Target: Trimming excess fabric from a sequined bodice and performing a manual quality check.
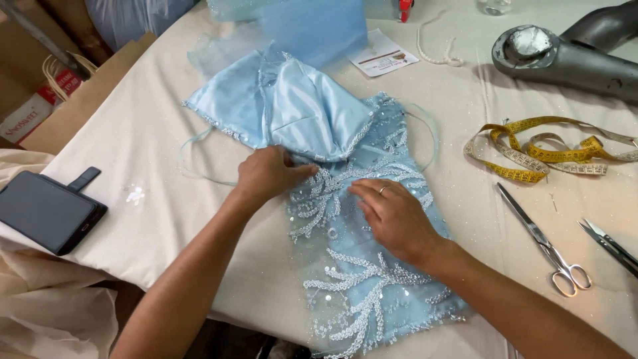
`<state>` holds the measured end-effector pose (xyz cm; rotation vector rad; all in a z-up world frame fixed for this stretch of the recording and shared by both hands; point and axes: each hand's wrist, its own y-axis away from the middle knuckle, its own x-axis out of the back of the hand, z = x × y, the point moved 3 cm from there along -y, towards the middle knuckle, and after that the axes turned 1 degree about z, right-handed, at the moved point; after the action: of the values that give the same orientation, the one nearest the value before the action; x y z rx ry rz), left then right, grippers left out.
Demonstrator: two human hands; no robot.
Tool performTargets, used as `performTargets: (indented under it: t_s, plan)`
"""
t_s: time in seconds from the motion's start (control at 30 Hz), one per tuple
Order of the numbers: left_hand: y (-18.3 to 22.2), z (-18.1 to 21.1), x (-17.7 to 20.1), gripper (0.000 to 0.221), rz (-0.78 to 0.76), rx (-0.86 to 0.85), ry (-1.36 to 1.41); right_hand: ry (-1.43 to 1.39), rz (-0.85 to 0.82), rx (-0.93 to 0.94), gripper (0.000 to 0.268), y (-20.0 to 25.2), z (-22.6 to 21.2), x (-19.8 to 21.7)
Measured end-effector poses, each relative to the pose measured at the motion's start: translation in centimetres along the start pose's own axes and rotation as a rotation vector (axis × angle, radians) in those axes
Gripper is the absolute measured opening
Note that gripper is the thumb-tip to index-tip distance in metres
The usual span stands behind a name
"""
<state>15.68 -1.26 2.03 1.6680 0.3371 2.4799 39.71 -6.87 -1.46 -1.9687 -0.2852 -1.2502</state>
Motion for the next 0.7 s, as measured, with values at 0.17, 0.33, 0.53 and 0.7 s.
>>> performTargets:
  t_s: [0.17, 0.33, 0.53, 0.7]
  plan:
    - [-4.6, -2.6, -3.9, 0.028, 0.247, -0.031, 0.236, -0.174, -0.362, -0.019, 0.064, -0.3, -2.7, -0.3]
    - [-4.4, -2.1, -3.5, 0.018, 0.355, -0.085, 0.291, -0.092, -0.427, 0.119, 0.083, 0.0, -2.8, -0.9]
    - [-3.3, -0.9, -2.7, 0.012, 0.403, -0.125, 0.093, -0.072, -0.446, 0.137, 0.09, 0.0, -2.9, -1.1]
    - [1.3, 1.0, -1.0, 0.049, 0.273, -0.068, -0.221, -0.071, -0.454, 0.112, 0.093, 0.1, -3.0, -0.7]
